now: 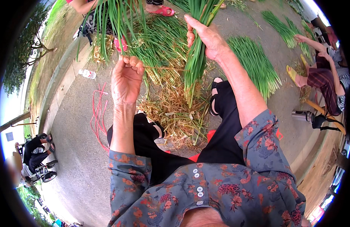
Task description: The person bundles scallions by hand, gathering green stalks from a pile on the pavement and tying them into bunches using thin red plastic strips.
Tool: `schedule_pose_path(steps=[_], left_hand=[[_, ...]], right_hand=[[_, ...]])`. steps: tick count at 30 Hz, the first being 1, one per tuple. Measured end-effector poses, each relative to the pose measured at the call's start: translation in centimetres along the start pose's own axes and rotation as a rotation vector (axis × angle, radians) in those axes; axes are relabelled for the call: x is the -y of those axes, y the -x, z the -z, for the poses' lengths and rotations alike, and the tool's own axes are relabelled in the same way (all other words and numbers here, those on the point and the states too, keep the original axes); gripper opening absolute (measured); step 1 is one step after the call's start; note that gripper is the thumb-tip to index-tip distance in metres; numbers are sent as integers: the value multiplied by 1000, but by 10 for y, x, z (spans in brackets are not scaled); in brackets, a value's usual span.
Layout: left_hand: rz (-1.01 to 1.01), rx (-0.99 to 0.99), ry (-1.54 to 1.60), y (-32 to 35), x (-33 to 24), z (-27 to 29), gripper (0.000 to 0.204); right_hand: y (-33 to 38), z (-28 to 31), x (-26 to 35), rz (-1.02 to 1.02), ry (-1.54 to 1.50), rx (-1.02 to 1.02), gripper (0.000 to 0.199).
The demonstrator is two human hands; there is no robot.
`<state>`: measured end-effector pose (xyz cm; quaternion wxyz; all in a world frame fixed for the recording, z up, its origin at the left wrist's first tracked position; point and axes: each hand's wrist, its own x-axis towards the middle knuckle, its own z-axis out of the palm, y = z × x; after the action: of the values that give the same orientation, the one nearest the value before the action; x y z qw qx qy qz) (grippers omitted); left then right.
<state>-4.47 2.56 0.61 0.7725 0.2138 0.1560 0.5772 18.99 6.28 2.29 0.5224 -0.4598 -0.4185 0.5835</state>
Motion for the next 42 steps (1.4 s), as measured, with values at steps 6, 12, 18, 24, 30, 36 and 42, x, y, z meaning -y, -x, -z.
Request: schedule_pose_path(steps=[6,12,18,24,30,36,42], left_hand=[[-41,16,10,-2,-7,7,16],[-93,36,43,0,-14,11,15],[-159,-87,80,-1,-27,12,16],[-135,-29,120,5,-31,6,19],[-80,34,-51,17,-42,14,26],[89,-157,-1145,28,11,-4,17],[-45,18,-1324,14,59,-5,18]], right_hand=[[1,2,-2,29,6,110,32],[1,2,-2,0,-36,112,32],[-1,4,-6,8,110,171,37],[-3,12,-10,14,174,58,38],[-10,36,1,37,137,-353,38],[-12,48,1,40,25,-452,37],[-10,25,1,71,-54,-401,36]])
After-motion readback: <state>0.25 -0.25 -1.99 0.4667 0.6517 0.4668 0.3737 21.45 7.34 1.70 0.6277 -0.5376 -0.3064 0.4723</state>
